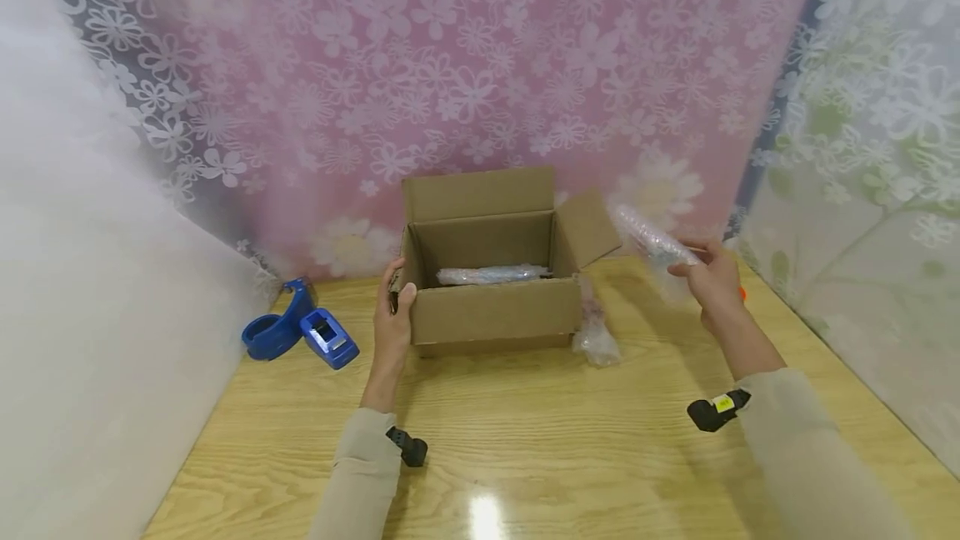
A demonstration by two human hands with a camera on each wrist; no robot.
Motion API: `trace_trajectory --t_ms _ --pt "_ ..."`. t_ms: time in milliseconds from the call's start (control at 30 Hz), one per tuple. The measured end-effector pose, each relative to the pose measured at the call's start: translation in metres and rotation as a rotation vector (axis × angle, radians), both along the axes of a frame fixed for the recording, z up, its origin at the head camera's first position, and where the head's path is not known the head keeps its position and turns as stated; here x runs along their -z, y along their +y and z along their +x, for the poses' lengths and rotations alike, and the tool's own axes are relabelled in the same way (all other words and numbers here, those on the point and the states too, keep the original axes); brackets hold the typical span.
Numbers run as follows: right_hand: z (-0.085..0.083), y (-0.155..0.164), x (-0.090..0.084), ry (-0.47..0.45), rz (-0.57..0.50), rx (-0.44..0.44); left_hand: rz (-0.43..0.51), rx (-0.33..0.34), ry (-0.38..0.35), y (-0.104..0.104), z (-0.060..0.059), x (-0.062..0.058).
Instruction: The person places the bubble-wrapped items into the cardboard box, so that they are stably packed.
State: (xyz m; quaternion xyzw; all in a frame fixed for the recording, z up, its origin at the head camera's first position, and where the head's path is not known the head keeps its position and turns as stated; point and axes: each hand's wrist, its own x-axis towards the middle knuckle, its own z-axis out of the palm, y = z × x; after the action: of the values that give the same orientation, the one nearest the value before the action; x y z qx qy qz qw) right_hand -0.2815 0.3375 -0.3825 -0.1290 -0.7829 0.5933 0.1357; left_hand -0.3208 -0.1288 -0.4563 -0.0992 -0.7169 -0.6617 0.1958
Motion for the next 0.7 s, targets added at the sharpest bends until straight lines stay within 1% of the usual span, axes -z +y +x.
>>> trace_trajectory --t_ms 133,233,300,400,533,567,700 --pt "0.002 -0.011 -0.034 0.086 -0.015 0.045 -0.008 -0.005 0.011 0.000 0.002 0.000" --pt "0.003 -0.022 -0.053 0.147 -0.054 0.055 -0.004 0.003 0.023 0.000 0.002 0.000" --pt "0.003 -0.029 -0.062 0.175 -0.086 0.043 -0.003 0.008 0.031 -0.001 0.001 -0.001" --pt "0.004 -0.037 -0.074 0.223 -0.087 0.026 -0.010 0.026 0.035 -0.002 -0.001 -0.003" --pt "0.005 -0.043 -0.090 0.279 -0.024 0.026 -0.011 0.052 0.023 -0.001 -0.002 -0.005" --pt "0.005 -0.045 -0.094 0.290 -0.019 0.030 -0.007 0.056 0.012 -0.001 0.002 -0.009" --pt "0.005 -0.056 -0.106 0.303 -0.033 0.040 0.004 0.045 0.002 -0.003 0.005 -0.007"
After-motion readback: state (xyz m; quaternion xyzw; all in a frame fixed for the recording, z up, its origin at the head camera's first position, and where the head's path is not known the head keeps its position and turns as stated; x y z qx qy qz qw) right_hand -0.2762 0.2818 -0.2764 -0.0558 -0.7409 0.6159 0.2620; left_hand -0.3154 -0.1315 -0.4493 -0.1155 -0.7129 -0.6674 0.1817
